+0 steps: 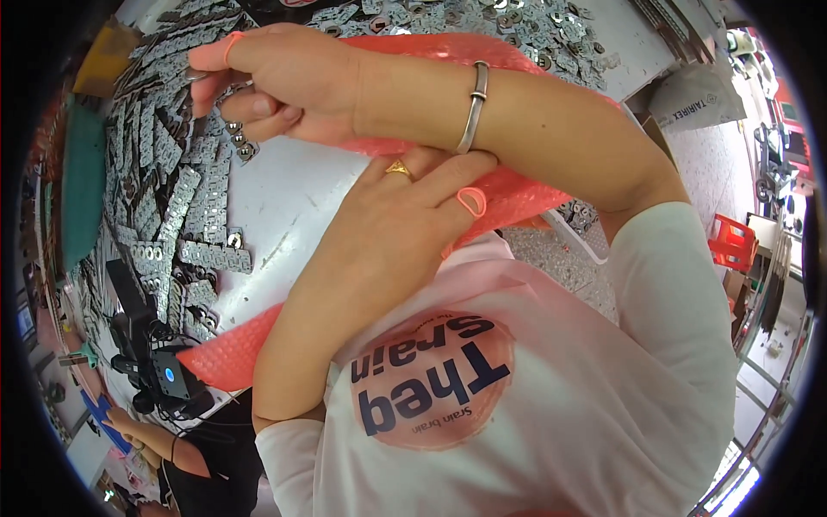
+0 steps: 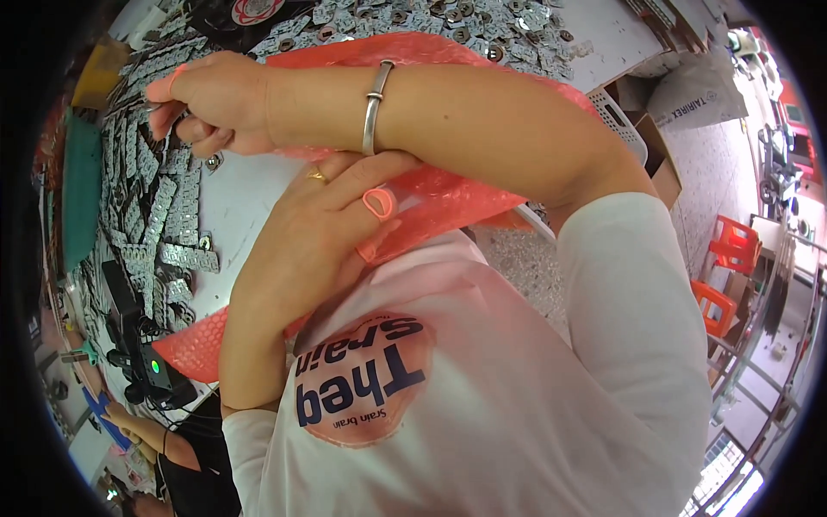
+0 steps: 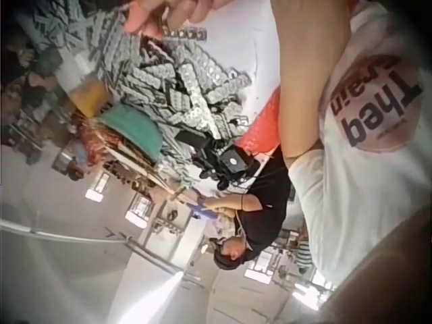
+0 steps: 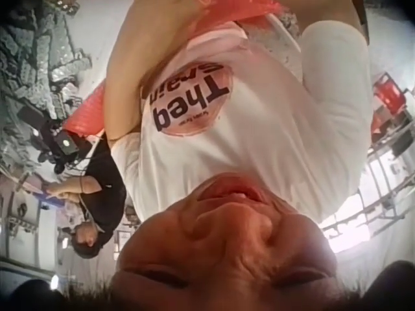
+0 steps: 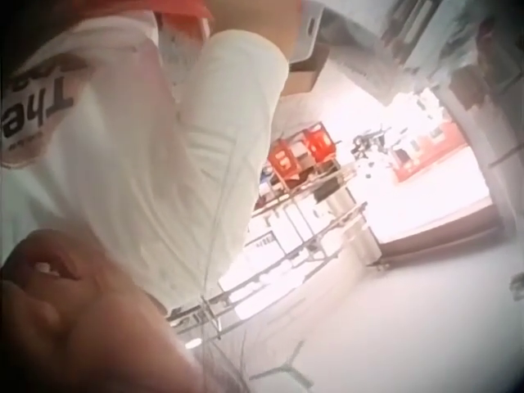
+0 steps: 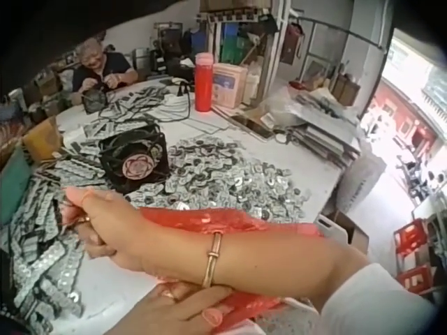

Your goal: The recorder is manually assembling small metal parts at a workstation.

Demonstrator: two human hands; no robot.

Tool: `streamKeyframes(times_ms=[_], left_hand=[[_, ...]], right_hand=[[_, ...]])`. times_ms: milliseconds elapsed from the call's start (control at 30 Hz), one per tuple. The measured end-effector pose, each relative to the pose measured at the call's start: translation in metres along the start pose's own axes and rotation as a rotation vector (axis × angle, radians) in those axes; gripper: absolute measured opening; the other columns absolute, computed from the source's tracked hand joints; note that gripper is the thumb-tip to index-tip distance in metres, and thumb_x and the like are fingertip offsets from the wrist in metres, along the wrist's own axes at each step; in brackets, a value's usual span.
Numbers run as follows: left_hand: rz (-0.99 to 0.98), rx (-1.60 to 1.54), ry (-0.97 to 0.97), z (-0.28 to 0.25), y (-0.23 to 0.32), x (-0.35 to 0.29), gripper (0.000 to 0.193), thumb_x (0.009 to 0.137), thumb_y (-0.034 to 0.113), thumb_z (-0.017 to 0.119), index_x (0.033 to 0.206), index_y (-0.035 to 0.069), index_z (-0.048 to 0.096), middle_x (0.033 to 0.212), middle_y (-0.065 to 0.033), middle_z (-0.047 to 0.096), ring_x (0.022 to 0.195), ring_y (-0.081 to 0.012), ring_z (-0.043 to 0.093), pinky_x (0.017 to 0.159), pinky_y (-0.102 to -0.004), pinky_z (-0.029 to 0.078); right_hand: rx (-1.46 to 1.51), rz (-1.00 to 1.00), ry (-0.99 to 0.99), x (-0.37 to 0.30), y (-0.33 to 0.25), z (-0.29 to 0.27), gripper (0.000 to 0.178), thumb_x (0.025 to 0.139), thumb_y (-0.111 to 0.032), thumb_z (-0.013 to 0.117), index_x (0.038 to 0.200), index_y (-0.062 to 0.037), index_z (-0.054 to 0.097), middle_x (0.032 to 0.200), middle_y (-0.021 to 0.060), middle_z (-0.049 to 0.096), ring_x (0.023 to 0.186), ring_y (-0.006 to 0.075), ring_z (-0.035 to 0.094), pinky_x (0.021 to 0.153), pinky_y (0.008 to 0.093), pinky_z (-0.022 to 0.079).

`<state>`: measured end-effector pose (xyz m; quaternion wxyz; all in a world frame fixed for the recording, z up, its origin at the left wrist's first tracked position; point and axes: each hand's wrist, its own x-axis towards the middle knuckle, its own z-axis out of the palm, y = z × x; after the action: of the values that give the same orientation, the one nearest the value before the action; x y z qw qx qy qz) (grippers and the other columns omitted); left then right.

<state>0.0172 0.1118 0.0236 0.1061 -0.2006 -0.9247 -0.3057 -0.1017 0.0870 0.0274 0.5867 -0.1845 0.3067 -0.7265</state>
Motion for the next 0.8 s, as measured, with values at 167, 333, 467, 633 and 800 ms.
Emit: streamKeyframes(times_ms=[167,333,467,633,800], left_hand=[[-0.092,0.101,-0.086,0.006,-0.014,-0.003,0.020,0.076,0.010,0.056,0.095,0.006,0.061,0.118,-0.0126,0.057,0.101,-0.0289,0.055,0.085,-0.0400,0.046],[-0.075,0.184,-0.106,0.004,-0.010,-0.004,0.020,0.077,0.011,0.055,0.095,0.007,0.062,0.115,-0.0130,0.058,0.105,-0.0308,0.054,0.089,-0.0409,0.045],[0.070,0.292,-0.003,0.008,-0.013,-0.001,0.022,0.077,0.012,0.055,0.097,0.008,0.063,0.113,-0.0136,0.059,0.109,-0.0311,0.053,0.094,-0.0452,0.041],[-0.093,0.146,-0.013,0.027,-0.029,-0.026,0.031,0.083,0.011,0.054,0.113,0.009,0.060,0.118,-0.0158,0.057,0.113,-0.0324,0.051,0.097,-0.0445,0.039],[-0.206,-0.266,-0.008,0.039,-0.047,-0.033,0.037,0.086,0.012,0.055,0.123,0.009,0.054,0.122,-0.0172,0.054,0.115,-0.0329,0.050,0.099,-0.0422,0.038]], right_hand=[[-0.215,0.011,0.031,-0.004,-0.021,0.007,0.011,0.092,-0.012,0.051,0.090,-0.0013,0.054,0.078,0.0106,0.058,0.045,0.0072,0.032,0.038,0.0234,0.024],[-0.397,0.005,-0.276,-0.007,-0.045,0.034,0.031,0.095,-0.036,0.050,0.086,-0.0065,0.051,0.066,0.0047,0.053,0.037,0.0105,0.036,0.035,0.0254,0.028],[-0.288,-0.109,-0.117,-0.022,-0.033,0.058,0.015,0.091,-0.012,0.051,0.085,0.0009,0.056,0.080,0.0094,0.060,0.045,0.0075,0.032,0.041,0.0237,0.027],[-0.259,-0.152,-0.072,-0.047,-0.011,0.065,0.016,0.088,-0.014,0.055,0.081,0.0001,0.059,0.076,0.0074,0.062,0.049,0.0101,0.041,0.044,0.0278,0.035],[-0.566,-0.364,-0.155,-0.070,0.025,0.071,0.016,0.086,-0.015,0.059,0.080,-0.0004,0.060,0.074,0.0059,0.060,0.062,0.0126,0.051,0.058,0.0305,0.043]])
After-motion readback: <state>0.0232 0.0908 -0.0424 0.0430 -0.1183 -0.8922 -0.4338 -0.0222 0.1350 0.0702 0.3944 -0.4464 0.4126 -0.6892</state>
